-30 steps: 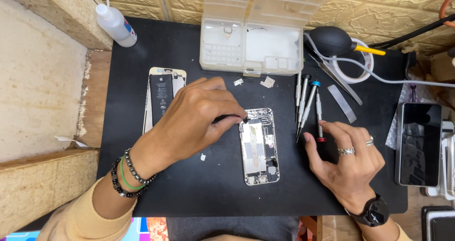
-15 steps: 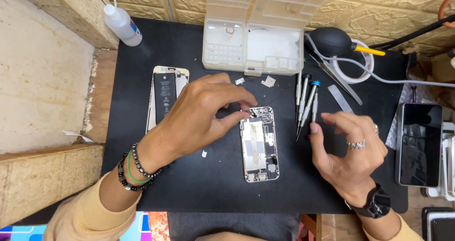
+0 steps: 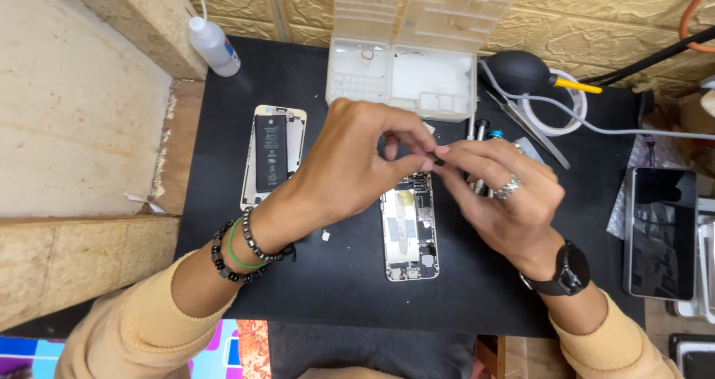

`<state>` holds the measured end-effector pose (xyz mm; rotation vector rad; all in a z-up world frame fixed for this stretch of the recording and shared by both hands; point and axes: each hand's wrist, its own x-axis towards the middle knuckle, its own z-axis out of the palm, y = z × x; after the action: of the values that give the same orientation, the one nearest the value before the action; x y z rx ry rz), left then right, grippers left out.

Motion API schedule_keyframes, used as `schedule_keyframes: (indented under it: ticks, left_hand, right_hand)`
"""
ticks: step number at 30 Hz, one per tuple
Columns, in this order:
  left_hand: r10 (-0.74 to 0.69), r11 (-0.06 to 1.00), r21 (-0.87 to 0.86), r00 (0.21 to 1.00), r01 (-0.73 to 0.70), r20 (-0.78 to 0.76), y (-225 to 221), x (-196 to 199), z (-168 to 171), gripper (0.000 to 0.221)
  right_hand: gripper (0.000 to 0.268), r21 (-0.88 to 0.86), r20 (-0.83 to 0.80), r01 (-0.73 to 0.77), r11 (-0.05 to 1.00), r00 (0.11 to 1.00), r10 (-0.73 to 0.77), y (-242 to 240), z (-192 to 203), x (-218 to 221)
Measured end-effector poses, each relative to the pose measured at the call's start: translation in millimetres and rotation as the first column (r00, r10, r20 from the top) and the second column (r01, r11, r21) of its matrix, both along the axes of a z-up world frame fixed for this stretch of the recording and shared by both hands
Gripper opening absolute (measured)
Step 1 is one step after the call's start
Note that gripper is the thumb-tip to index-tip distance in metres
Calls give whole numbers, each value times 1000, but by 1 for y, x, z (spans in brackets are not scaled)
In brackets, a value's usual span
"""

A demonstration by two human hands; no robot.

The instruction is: A technician performs delicate internal repairs on a smartphone, using a screwdriver and tweezers to manage small screws and components.

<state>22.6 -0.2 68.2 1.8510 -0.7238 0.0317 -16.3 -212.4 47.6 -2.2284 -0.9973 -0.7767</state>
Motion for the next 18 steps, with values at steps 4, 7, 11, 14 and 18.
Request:
schedule_keyframes:
  ticks: [4, 7, 11, 14, 18]
  left_hand:
    - [29, 999, 30, 999, -30, 33, -2, 4, 10, 9]
    - [48, 998, 47, 999, -47, -24, -7, 9, 2, 9]
    - [46, 998, 48, 992, -41, -114, -8, 15, -18, 8]
    - [20, 999, 42, 986, -13, -166, -8, 17, -29, 6]
    - [3, 1000, -10, 977, -5, -212, -7, 20, -42, 7]
  right_hand:
    - [25, 42, 51, -29, 999, 998, 27, 2, 2, 4]
    - [15, -4, 65, -41, 999, 997, 41, -3, -2, 5]
    - [14, -14, 69, -38, 999, 997, 39, -1, -16, 7]
    - [14, 18, 15, -43, 999, 999, 43, 2, -20, 7]
    - [11, 72, -104, -29, 997, 994, 37, 6, -17, 6]
